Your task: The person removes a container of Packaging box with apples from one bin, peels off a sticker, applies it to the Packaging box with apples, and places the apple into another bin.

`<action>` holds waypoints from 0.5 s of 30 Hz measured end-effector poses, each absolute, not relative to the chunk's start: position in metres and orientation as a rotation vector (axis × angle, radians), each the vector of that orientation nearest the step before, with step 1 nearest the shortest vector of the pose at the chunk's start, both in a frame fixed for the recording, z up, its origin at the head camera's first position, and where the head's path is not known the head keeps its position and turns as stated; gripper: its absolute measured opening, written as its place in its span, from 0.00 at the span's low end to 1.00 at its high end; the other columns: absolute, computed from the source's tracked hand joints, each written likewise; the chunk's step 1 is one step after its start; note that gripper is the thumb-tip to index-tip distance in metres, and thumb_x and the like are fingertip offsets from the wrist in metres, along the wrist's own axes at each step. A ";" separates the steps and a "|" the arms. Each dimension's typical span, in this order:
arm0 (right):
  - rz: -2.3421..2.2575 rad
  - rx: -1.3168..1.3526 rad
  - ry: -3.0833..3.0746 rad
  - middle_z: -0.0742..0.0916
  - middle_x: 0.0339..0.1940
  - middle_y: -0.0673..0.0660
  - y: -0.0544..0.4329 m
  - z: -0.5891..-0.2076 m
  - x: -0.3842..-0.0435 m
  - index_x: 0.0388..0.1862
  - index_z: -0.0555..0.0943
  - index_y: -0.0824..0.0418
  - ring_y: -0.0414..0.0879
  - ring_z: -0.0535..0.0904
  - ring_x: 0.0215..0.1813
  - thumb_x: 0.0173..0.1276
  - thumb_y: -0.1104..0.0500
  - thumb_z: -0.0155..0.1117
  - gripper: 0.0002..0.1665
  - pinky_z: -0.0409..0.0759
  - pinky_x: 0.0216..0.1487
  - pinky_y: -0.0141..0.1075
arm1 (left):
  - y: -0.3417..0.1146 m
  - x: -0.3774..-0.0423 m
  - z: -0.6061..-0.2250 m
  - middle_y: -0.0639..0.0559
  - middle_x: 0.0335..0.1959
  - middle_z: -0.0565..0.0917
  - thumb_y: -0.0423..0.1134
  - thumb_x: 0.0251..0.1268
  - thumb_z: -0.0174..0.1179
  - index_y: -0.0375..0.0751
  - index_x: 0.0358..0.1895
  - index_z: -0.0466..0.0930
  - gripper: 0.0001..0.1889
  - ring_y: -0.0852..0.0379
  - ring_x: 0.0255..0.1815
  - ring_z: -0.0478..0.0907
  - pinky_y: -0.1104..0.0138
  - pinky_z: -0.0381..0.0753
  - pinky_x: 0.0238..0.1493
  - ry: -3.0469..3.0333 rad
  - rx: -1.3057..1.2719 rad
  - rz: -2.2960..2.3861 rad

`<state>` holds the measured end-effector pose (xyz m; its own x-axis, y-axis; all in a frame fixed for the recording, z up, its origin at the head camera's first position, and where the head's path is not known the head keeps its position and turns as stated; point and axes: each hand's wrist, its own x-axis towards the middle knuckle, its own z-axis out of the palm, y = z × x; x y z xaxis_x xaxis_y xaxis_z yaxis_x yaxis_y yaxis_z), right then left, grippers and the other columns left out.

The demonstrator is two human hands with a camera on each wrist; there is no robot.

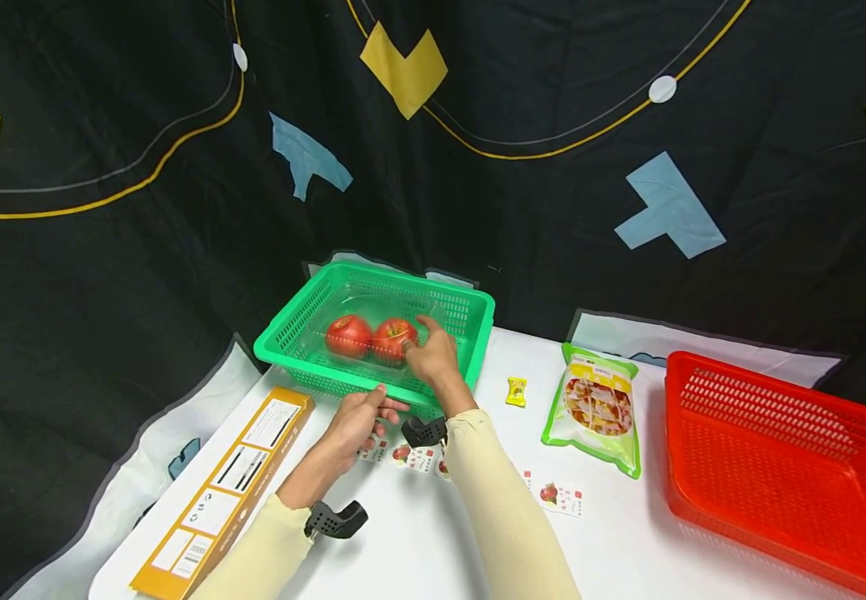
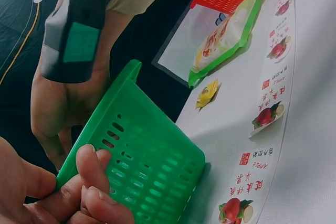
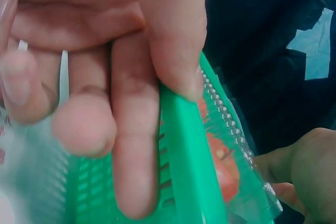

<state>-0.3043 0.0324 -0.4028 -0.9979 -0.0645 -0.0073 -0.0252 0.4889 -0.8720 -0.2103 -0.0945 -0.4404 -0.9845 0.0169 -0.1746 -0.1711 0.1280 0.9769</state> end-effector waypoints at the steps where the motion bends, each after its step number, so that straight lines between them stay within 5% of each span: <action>1: -1.589 -0.071 2.677 0.78 0.35 0.62 0.032 -0.403 -0.304 0.72 0.69 0.55 0.49 0.70 0.34 0.68 0.62 0.62 0.33 0.68 0.31 0.39 | -0.095 -0.210 -0.441 0.53 0.25 0.80 0.47 0.81 0.38 0.30 0.44 0.85 0.28 0.61 0.18 0.66 0.69 0.62 0.17 2.249 -0.155 1.980; 6: -1.720 -0.023 2.634 0.73 0.26 0.54 0.030 -0.404 -0.304 0.70 0.72 0.55 0.44 0.66 0.26 0.65 0.66 0.62 0.33 0.64 0.23 0.34 | -0.094 -0.211 -0.442 0.54 0.24 0.80 0.47 0.81 0.39 0.30 0.43 0.85 0.27 0.62 0.18 0.66 0.70 0.62 0.17 2.246 -0.164 1.991; 8: -1.784 -0.007 2.584 0.73 0.24 0.54 0.030 -0.403 -0.304 0.70 0.72 0.56 0.42 0.67 0.22 0.64 0.68 0.61 0.34 0.70 0.22 0.37 | -0.093 -0.211 -0.441 0.54 0.24 0.80 0.47 0.81 0.39 0.30 0.43 0.85 0.27 0.62 0.18 0.66 0.70 0.62 0.17 2.244 -0.168 1.992; 15: -1.904 0.075 2.455 0.78 0.28 0.58 0.032 -0.402 -0.299 0.70 0.72 0.54 0.44 0.74 0.21 0.64 0.69 0.61 0.34 0.82 0.37 0.54 | -0.093 -0.209 -0.440 0.54 0.25 0.80 0.48 0.81 0.38 0.29 0.44 0.85 0.28 0.63 0.18 0.66 0.70 0.62 0.17 2.240 -0.176 1.984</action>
